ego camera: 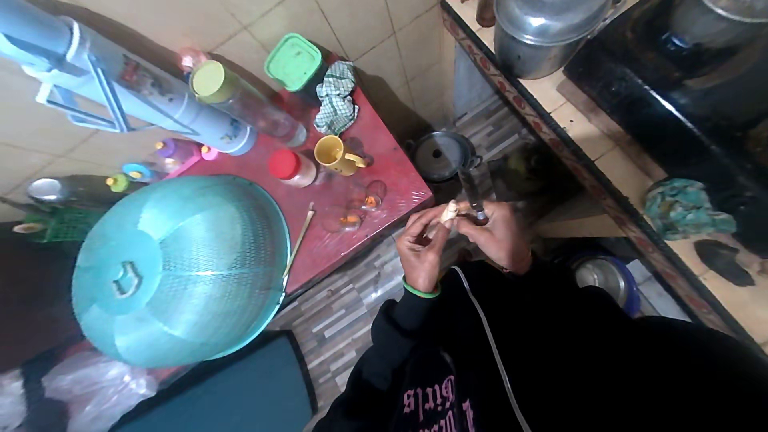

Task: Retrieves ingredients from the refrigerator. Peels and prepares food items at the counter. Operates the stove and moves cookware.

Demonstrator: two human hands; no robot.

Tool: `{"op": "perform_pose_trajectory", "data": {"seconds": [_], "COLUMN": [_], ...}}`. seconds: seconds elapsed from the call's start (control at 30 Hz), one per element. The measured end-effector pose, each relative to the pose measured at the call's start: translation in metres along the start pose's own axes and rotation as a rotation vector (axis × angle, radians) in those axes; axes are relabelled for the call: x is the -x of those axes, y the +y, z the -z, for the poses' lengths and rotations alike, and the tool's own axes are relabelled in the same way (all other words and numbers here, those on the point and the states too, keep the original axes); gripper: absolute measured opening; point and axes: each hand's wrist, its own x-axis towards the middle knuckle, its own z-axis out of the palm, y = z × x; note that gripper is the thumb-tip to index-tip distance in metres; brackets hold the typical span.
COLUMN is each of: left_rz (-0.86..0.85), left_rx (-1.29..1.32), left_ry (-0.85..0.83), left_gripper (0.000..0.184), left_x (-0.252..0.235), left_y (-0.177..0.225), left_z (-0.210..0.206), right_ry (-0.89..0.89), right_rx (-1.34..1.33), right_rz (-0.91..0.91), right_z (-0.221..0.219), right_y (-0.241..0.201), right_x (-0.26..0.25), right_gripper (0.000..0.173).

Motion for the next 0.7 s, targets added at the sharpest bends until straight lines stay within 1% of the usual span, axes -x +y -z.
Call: {"op": "perform_pose_trajectory", "data": {"seconds": [0.13, 0.33, 0.47, 0.6, 0.7], "left_rz": [-0.041, 0.011, 0.019, 0.007, 0.020], "left_rx": [-0.021, 0.045, 0.026, 0.006, 0.056], "left_ry": [0.004, -0.052, -0.019, -0.021, -0.064], "left_gripper": [0.029, 0.024, 0.027, 0.027, 0.026], "left_x": [0.002, 0.003, 0.004, 0.007, 0.005], "left_y": [-0.004, -0.003, 0.000, -0.003, -0.006], "left_z": [0.000, 0.005, 0.003, 0.002, 0.008], "right_ry": [0.000, -0.043, -0.100, -0.082, -0.136], "right_rx": [0.035, -0.008, -0.032, 0.062, 0.042], "right_rz": [0.003, -0.013, -0.013, 0.043, 0.072], "right_z": [0.000, 0.009, 0.012, 0.011, 0.015], "right_y": [0.001, -0.001, -0.002, 0.002, 0.002], "right_x": [0.001, 0.000, 0.001, 0.001, 0.000], "right_gripper": [0.014, 0.013, 0.015, 0.015, 0.016]}}
